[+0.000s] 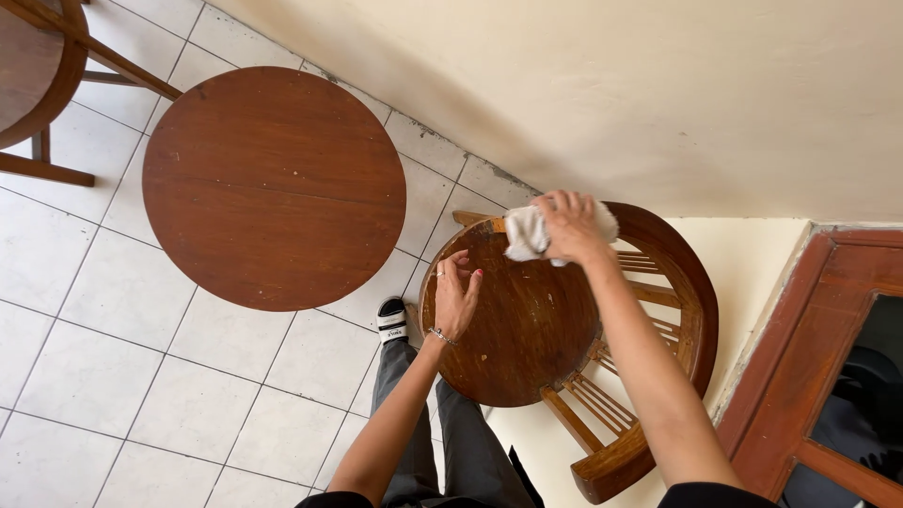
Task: Wiping down wooden chairs and a table using a white cloth.
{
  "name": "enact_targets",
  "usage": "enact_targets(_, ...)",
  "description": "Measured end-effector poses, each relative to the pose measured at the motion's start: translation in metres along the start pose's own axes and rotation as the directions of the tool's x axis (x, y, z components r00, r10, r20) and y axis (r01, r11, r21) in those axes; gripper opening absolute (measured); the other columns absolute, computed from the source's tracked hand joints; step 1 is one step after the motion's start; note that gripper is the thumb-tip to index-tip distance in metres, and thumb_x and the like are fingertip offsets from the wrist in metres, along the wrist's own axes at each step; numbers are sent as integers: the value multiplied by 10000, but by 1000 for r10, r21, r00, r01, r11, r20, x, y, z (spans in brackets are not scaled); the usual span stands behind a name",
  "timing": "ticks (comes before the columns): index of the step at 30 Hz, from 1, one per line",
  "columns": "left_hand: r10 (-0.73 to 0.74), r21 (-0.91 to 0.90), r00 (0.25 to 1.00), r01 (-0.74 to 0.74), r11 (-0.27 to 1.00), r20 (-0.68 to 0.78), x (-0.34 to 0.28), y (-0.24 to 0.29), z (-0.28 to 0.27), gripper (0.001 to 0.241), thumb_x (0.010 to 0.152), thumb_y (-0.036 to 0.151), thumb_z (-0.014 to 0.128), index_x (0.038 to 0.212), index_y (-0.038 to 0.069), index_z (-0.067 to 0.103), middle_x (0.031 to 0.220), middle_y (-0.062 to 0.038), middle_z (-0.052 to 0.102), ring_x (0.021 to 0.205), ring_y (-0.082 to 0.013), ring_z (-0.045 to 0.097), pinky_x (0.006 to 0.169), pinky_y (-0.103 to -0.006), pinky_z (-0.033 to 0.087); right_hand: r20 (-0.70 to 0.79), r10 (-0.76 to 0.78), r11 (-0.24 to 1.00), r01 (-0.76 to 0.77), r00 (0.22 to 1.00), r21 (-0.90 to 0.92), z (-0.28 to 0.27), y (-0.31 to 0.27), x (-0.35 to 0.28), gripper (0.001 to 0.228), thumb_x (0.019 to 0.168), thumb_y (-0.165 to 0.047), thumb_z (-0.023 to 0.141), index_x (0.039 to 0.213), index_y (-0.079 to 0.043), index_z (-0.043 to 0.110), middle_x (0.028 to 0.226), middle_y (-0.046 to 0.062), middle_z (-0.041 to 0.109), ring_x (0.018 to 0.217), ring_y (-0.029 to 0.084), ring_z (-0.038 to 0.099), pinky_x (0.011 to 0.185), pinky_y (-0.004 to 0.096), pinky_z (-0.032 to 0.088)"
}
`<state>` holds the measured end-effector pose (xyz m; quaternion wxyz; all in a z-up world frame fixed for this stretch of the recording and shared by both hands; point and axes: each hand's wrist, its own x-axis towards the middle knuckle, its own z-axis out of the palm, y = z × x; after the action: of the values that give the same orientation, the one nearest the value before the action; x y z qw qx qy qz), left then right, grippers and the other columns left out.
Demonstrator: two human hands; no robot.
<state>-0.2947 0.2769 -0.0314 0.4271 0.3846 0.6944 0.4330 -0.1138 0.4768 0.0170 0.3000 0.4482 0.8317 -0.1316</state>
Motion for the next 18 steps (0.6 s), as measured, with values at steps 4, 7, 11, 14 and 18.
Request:
enact_targets(4, -155, -195, 988, 157, 968, 25, -1, 10, 24, 540, 986, 233, 668, 1427, 32, 428, 1212, -139, 568, 974, -217, 673, 845, -377, 592, -112, -145, 989, 145, 983, -5, 50, -60, 10, 900, 600, -385, 974, 1357, -176, 533, 1429, 123, 458, 1392, 323, 369, 1192, 638, 185)
enact_targets(7, -147, -370, 989, 147, 917, 29, 10, 26, 31, 730, 992, 266, 625, 1594, 105, 245, 1404, -207, 380, 1144, -292, 650, 918, -377, 593, -210, -259, 956, 220, 943, -192, 88, -54, 52, 454, 936, -248, 827, 1317, -194, 586, 1306, -21, 600, 1310, 165, 498, 1220, 523, 285)
enact_targets(11, 94, -227, 990, -69, 971, 102, 35, 27, 56, 774, 936, 156, 580, 1638, 176, 256, 1687, -251, 63, 1437, -487, 378, 1065, -511, 514, -8, -57, 973, 58, 998, 223, -25, -36, 6, 854, 772, -490, 837, 1454, -145, 456, 1470, 85, 477, 1434, 257, 348, 1199, 551, 212)
enact_targets(14, 139, 121, 976, -161, 980, 170, 67, 61, 67, 757, 915, 382, 670, 1569, 177, 350, 1682, -237, 13, 1456, -547, 268, 1046, -635, 449, 49, -8, 944, -9, 999, 329, -10, 26, 0, 901, 824, -541, 722, 1539, -151, 337, 1573, 90, 362, 1484, 248, 252, 1221, 532, 126)
enact_targets(18, -97, 633, 905, -210, 745, 414, 95, 146, 37, 861, 788, 638, 664, 1523, 246, 446, 1629, -132, 215, 1423, -537, 302, 1004, -709, 426, -66, 39, 860, 0, 997, 511, 19, 93, -12, 766, 950, -535, 454, 1616, -191, 293, 1610, 101, 375, 1507, 243, 276, 1260, 533, 134)
